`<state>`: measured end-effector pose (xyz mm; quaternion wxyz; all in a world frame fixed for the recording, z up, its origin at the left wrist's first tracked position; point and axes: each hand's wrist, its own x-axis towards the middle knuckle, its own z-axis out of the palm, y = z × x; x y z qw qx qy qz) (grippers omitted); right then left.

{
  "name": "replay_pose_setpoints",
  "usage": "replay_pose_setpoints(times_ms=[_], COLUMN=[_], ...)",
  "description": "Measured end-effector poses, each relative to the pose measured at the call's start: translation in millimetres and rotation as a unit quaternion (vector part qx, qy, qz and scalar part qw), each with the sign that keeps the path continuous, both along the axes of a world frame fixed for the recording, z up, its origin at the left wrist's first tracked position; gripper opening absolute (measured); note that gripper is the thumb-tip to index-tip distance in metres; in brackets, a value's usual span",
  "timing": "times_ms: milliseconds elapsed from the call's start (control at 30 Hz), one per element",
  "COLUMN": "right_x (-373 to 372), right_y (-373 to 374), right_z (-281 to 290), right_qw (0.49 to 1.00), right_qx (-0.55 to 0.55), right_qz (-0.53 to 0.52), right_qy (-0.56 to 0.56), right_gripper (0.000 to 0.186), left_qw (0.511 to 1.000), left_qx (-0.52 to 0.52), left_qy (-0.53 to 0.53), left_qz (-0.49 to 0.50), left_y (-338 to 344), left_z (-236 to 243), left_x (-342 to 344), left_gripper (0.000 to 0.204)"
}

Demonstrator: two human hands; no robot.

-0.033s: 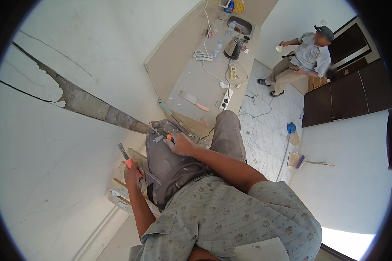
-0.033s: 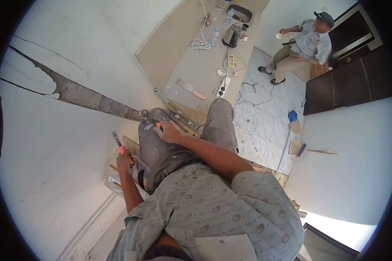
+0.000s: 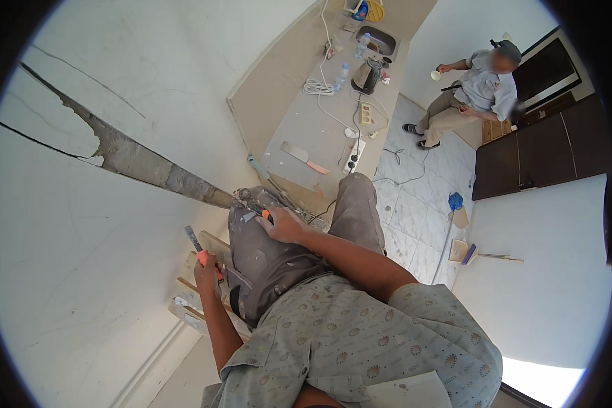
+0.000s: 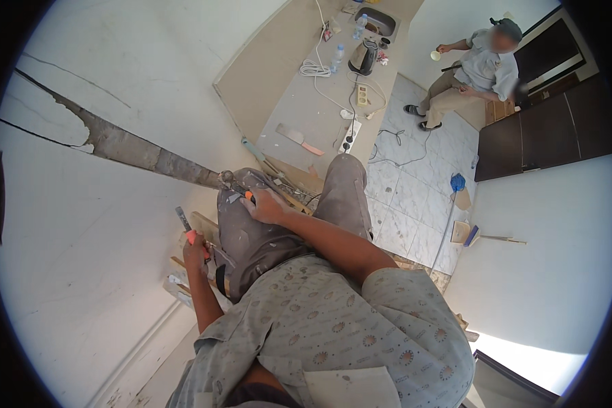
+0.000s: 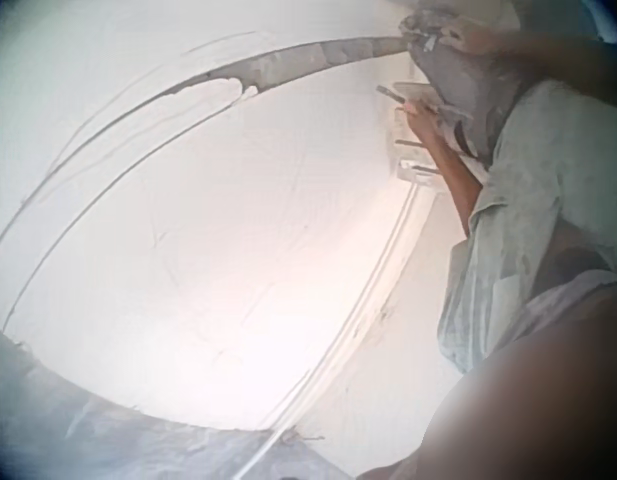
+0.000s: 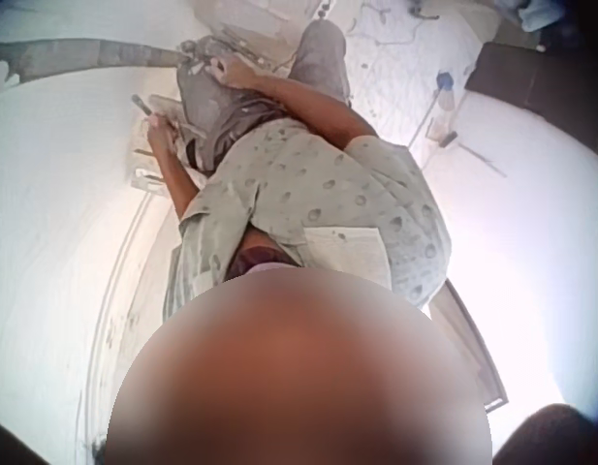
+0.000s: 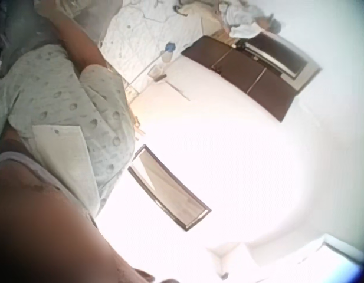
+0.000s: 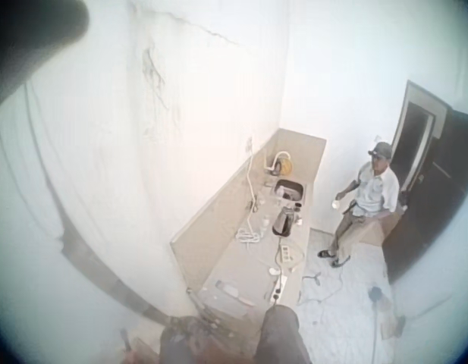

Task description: Chipping away at a wall using a hammer and chisel to create a channel.

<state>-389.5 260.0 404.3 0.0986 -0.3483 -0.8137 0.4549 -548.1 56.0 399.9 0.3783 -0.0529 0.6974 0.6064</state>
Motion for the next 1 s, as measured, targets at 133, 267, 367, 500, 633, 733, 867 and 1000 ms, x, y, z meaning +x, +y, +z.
replay_pose_setpoints(times_ms=[133, 267, 367, 500, 633, 733, 867, 1000], right_x=[0.0, 0.9, 0.8, -1.0, -2.8, -2.4, -3.3, -6.2], right_y=[-0.6, 0.5, 0.5, -0.1, 1.3, -1.3, -5.2, -5.1], right_z=[-1.6, -3.2, -5.0, -7.8, -10.2, -9.7, -5.5, -3.3], right_qw=[0.999, 1.000, 1.000, 1.000, 1.000, 1.000, 1.000, 0.999], right_qx=[0.000, -0.017, -0.009, 0.005, -0.003, -0.010, 0.013, 0.038], right_qz=[0.000, -0.001, -0.002, -0.003, 0.009, 0.023, 0.000, -0.017], right_qy=[0.051, 0.027, 0.013, -0.019, -0.002, -0.008, 0.026, 0.004], right_gripper=[0.044, 0.042, 0.041, 0.043, 0.041, 0.040, 0.039, 0.040], left_qw=[0.992, 0.966, 0.940, 0.910, 0.904, 0.902, 0.897, 0.895], left_qx=[-0.094, -0.173, -0.221, -0.268, -0.285, -0.300, -0.323, -0.323], left_qy=[0.082, 0.177, 0.243, 0.289, 0.282, 0.278, 0.277, 0.274], left_qz=[-0.033, -0.068, -0.090, -0.129, -0.147, -0.136, -0.120, -0.140], left_y=[-12.3, -13.7, -14.4, -15.9, -13.3, -14.9, -17.4, -17.1], left_z=[-14.1, -32.2, -40.9, -39.7, -32.5, -28.7, -27.1, -28.2], left_x=[4.1, 6.9, 7.4, 5.8, 4.5, 4.4, 3.1, 2.8], left_gripper=[0.033, 0.035, 0.041, 0.048, 0.048, 0.046, 0.047, 0.050])
